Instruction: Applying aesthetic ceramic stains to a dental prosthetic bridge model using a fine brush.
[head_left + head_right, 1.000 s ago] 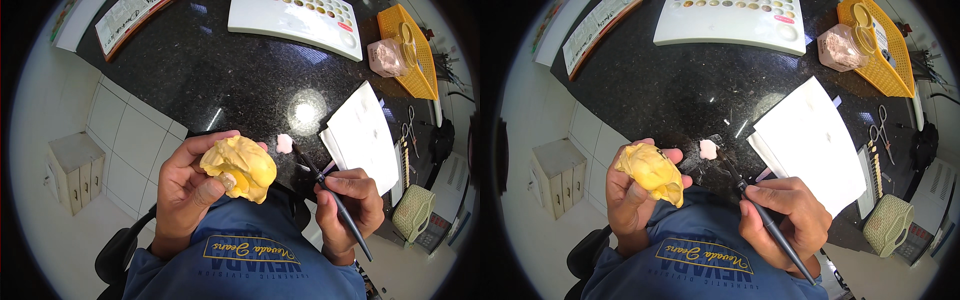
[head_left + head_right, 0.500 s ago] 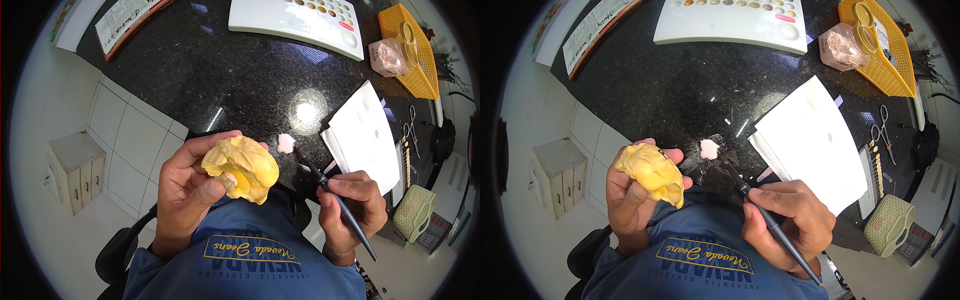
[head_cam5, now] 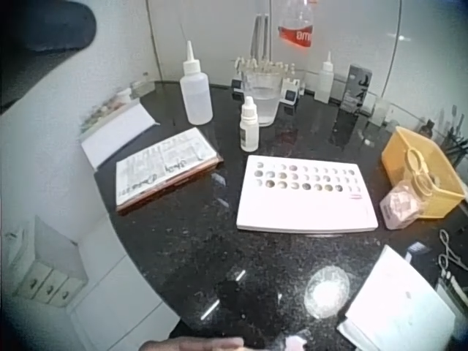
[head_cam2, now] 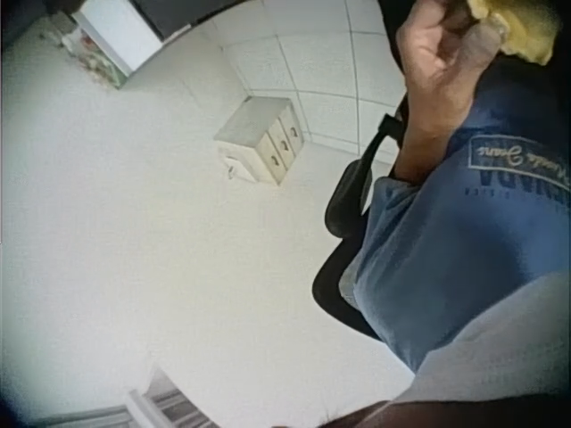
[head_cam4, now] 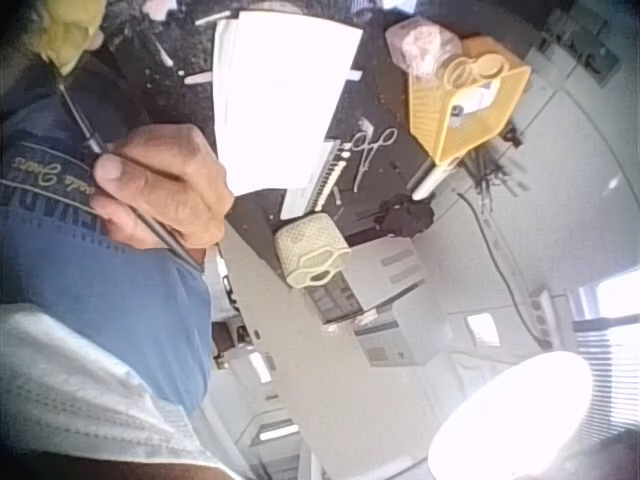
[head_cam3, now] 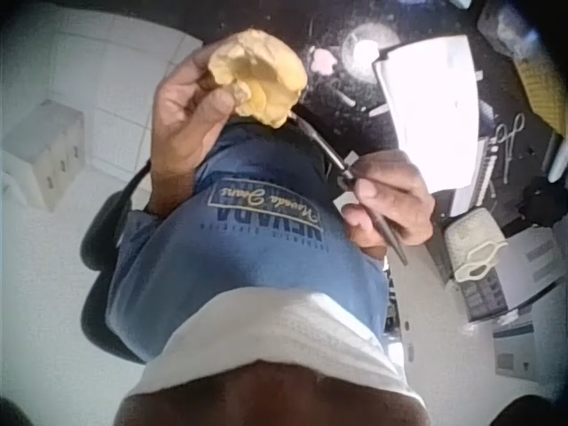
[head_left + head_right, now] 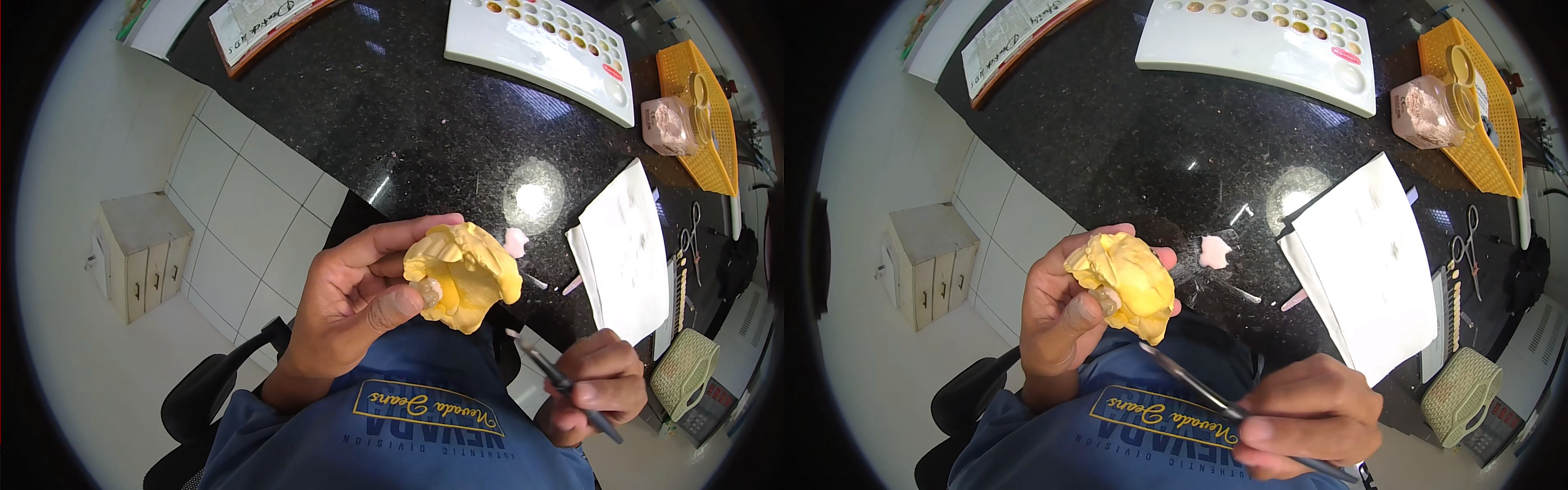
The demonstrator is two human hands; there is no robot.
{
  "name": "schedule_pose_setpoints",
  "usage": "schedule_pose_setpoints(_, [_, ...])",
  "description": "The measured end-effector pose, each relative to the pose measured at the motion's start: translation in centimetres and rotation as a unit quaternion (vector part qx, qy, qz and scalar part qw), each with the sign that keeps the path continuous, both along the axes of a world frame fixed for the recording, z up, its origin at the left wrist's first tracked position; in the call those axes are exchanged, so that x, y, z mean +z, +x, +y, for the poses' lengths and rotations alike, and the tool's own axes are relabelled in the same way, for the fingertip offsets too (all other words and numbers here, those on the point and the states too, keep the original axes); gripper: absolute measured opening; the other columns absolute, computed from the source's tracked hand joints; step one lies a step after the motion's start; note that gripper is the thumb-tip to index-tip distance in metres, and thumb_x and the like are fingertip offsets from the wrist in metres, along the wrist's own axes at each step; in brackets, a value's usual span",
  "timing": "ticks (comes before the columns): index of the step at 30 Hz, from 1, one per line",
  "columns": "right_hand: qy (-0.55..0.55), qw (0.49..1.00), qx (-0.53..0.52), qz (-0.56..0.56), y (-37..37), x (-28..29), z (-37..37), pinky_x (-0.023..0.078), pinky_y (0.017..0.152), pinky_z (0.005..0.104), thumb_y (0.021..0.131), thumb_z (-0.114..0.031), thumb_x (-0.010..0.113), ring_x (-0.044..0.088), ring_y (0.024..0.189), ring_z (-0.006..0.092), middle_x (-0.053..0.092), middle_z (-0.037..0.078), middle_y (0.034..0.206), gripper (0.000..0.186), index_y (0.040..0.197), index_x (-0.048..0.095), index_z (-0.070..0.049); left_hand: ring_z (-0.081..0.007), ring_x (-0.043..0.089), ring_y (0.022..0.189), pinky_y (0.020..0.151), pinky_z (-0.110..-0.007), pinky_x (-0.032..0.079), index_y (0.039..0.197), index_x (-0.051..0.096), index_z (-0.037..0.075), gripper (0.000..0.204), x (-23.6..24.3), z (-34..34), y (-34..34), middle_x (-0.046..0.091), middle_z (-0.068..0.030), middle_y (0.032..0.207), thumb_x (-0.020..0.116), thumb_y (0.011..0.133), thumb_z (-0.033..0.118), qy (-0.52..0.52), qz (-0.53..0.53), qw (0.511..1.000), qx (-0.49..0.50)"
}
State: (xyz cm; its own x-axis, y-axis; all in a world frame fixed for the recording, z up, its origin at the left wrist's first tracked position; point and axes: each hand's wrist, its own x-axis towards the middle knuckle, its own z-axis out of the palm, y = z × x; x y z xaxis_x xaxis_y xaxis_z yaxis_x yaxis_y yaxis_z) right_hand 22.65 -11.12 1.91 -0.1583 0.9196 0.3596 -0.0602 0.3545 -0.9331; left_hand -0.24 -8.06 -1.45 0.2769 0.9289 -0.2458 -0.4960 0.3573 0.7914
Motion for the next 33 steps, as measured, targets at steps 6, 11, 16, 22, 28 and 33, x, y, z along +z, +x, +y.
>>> schedule_pose_setpoints(6, [-0.026, 0.995, -0.013, -0.091, -2.5, 0.6, 1.3, 0.056, 0.055, 0.0286, 0.07, -0.006, 0.079, 0.068, 0.068, 0.0221, 0.067, 0.013, 0.078, 0.02, 0.085, 0.067, -0.002, -0.0215, 0.057, 0.115, 0.097, -0.034, 0.048, 0.131, 0.043, -0.008, 0.048, 0.0, 0.2, -0.4, 0.054, -0.0196, 0.128, 0.061, 0.09, 0.01, -0.009, -0.042, 0.999, -0.029])
schedule_pose_setpoints(11, [-0.029, 0.99, 0.004, -0.136, -2.6, 0.4, 1.6, 0.056, 0.056, 0.0277, 0.069, -0.004, 0.079, 0.068, 0.069, 0.021, 0.067, 0.014, 0.079, 0.021, 0.085, 0.067, -0.002, -0.0221, 0.057, 0.115, 0.096, -0.033, 0.048, 0.132, 0.043, -0.008, 0.048, 0.1, 0.2, -0.2, 0.056, -0.0198, 0.126, 0.06, 0.09, 0.01, 0.009, -0.033, 0.999, -0.035])
schedule_pose_setpoints(16, [-0.025, 0.989, 0.011, -0.147, -2.5, 0.4, 1.7, 0.056, 0.056, 0.0273, 0.069, -0.003, 0.078, 0.068, 0.068, 0.0207, 0.067, 0.014, 0.078, 0.02, 0.085, 0.067, -0.002, -0.0385, 0.057, 0.112, 0.091, -0.046, 0.05, 0.129, 0.042, -0.011, 0.06, 0.1, 0.2, 0.1, 0.056, -0.0345, 0.116, 0.067, 0.085, 0.022, -0.002, 0.013, 1.0, 0.003])
schedule_pose_setpoints(22, [-0.02, 0.99, 0.012, -0.136, -2.4, 0.2, 1.6, 0.056, 0.056, 0.0276, 0.07, -0.004, 0.078, 0.068, 0.068, 0.0208, 0.067, 0.014, 0.078, 0.02, 0.086, 0.067, -0.002, -0.0391, 0.057, 0.112, 0.091, -0.046, 0.05, 0.129, 0.042, -0.011, 0.058, 0.1, 0.1, 0.1, 0.055, -0.0351, 0.116, 0.066, 0.086, 0.019, -0.004, 0.0, 1.0, 0.003])
schedule_pose_setpoints(28, [-0.023, 0.991, 0.013, -0.132, -2.4, 0.3, 1.8, 0.056, 0.057, 0.0275, 0.071, -0.005, 0.078, 0.068, 0.069, 0.0209, 0.067, 0.014, 0.079, 0.019, 0.086, 0.067, -0.001, -0.0228, 0.057, 0.115, 0.097, -0.033, 0.047, 0.132, 0.044, -0.007, 0.049, -0.1, 0.2, -0.5, 0.057, -0.0212, 0.124, 0.061, 0.09, 0.012, 0.015, -0.037, 0.999, -0.032])
schedule_pose_setpoints(33, [-0.018, 0.991, 0.015, -0.134, -2.5, 0.3, 1.7, 0.056, 0.057, 0.0277, 0.071, -0.004, 0.078, 0.068, 0.069, 0.0213, 0.066, 0.014, 0.079, 0.019, 0.086, 0.067, -0.002, -0.0304, 0.058, 0.112, 0.093, -0.039, 0.049, 0.131, 0.043, -0.009, 0.054, 0.0, 0.2, -0.2, 0.056, -0.0293, 0.12, 0.063, 0.088, 0.016, 0.013, -0.009, 1.0, -0.02])
